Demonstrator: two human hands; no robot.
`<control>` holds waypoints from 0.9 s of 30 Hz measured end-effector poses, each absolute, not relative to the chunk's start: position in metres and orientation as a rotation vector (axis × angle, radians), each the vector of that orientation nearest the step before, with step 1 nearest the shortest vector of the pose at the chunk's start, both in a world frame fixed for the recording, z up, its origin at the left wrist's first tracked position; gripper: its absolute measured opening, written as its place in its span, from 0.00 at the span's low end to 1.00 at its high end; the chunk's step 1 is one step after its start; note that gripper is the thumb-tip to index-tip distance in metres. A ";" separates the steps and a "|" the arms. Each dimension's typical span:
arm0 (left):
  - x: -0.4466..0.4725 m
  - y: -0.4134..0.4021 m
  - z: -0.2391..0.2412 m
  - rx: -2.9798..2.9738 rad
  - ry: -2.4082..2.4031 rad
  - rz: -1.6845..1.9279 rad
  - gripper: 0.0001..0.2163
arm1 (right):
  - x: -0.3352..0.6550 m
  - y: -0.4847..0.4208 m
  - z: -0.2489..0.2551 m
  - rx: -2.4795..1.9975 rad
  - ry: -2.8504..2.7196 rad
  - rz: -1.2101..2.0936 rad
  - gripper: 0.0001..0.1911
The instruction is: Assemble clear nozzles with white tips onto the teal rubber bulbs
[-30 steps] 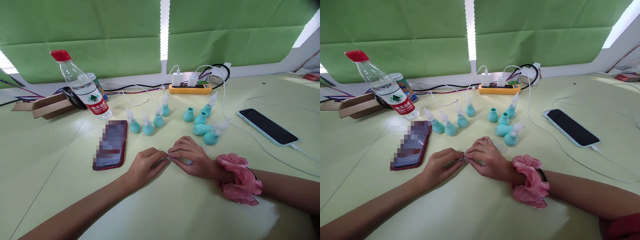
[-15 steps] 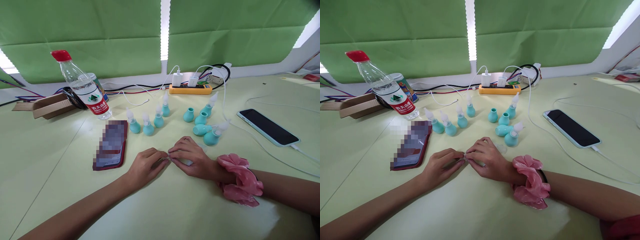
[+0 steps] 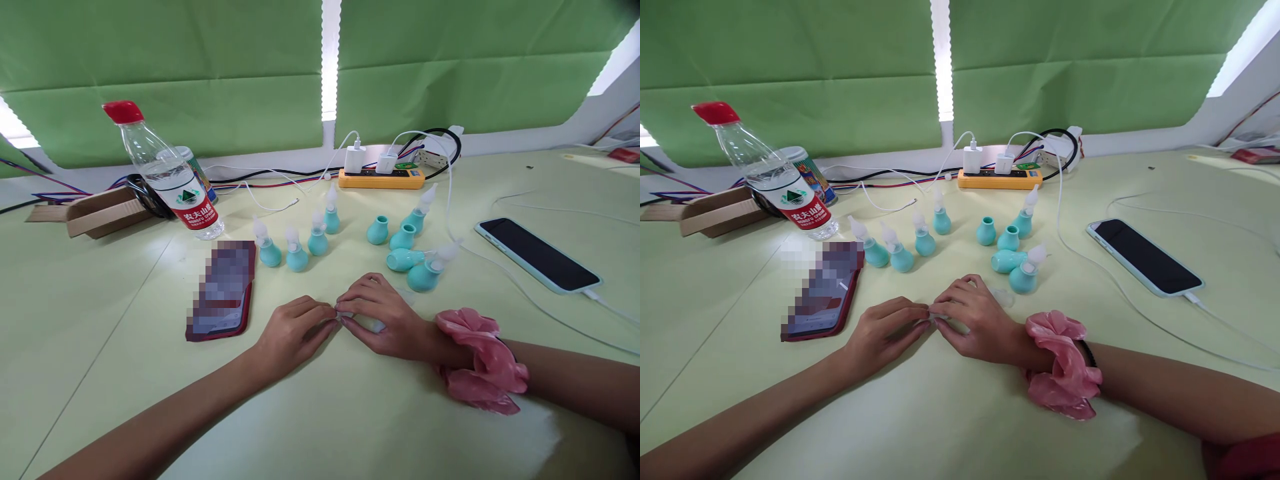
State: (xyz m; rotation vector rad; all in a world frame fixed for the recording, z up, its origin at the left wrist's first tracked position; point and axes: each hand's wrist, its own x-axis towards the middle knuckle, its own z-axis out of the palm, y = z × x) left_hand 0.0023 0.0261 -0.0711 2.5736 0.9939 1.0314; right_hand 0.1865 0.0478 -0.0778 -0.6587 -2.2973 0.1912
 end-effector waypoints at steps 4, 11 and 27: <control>0.002 0.026 -0.072 2.581 1.060 0.992 0.04 | 0.187 0.046 -0.076 -0.668 -2.359 0.082 0.04; 0.002 0.026 -0.071 2.623 0.987 1.008 0.05 | 0.186 0.044 -0.076 -0.699 -2.470 -0.038 0.04; 0.002 0.029 -0.079 2.777 0.909 1.005 0.06 | 0.225 0.125 0.032 -1.281 -2.614 -0.332 0.19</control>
